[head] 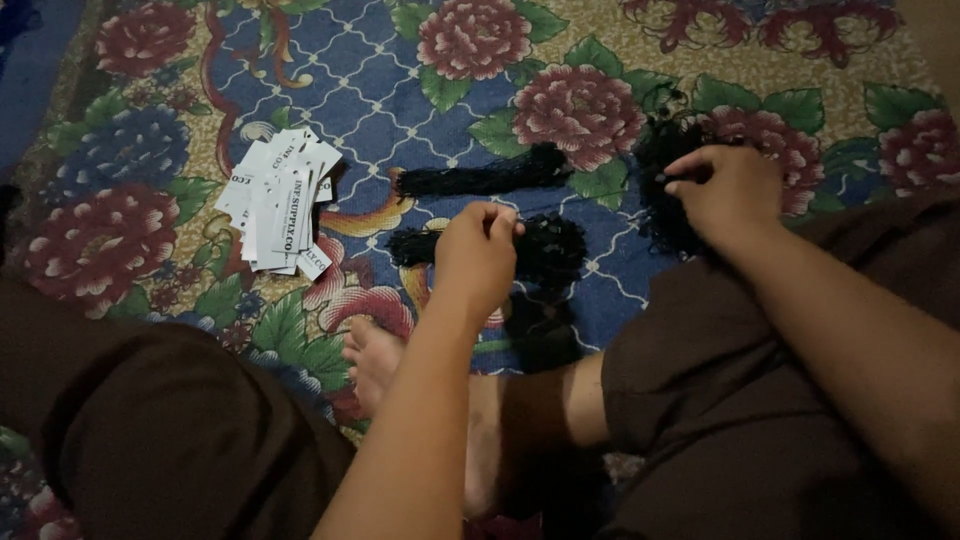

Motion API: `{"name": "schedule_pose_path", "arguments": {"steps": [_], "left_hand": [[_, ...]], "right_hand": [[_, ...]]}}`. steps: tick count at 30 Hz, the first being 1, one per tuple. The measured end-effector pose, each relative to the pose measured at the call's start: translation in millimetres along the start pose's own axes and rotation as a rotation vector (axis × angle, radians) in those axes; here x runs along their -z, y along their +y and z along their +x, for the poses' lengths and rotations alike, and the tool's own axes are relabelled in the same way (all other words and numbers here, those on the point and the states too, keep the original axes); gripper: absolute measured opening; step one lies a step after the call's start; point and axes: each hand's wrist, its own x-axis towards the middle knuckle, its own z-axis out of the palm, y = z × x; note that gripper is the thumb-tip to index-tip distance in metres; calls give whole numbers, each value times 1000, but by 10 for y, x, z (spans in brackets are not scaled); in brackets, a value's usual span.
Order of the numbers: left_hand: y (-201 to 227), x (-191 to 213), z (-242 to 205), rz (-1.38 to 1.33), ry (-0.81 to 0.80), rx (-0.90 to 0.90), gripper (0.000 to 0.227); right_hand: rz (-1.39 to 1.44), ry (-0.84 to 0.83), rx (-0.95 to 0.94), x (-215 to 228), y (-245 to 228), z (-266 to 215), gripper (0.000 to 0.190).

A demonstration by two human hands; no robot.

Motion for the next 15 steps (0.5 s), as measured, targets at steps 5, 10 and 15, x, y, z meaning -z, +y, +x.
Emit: {"name": "schedule_pose_path", "arguments": {"steps": [5, 10, 15], "left_hand": [[-83, -290, 125, -79, 91, -159, 22], [221, -493, 23, -96, -44, -186, 18], [166, -744, 12, -78, -184, -141, 18]], "right_hand": [[465, 60, -24, 244, -287, -80, 19], [1162, 141, 91, 214, -34, 108, 19], [495, 166, -373, 86, 140, 122, 31]]}}
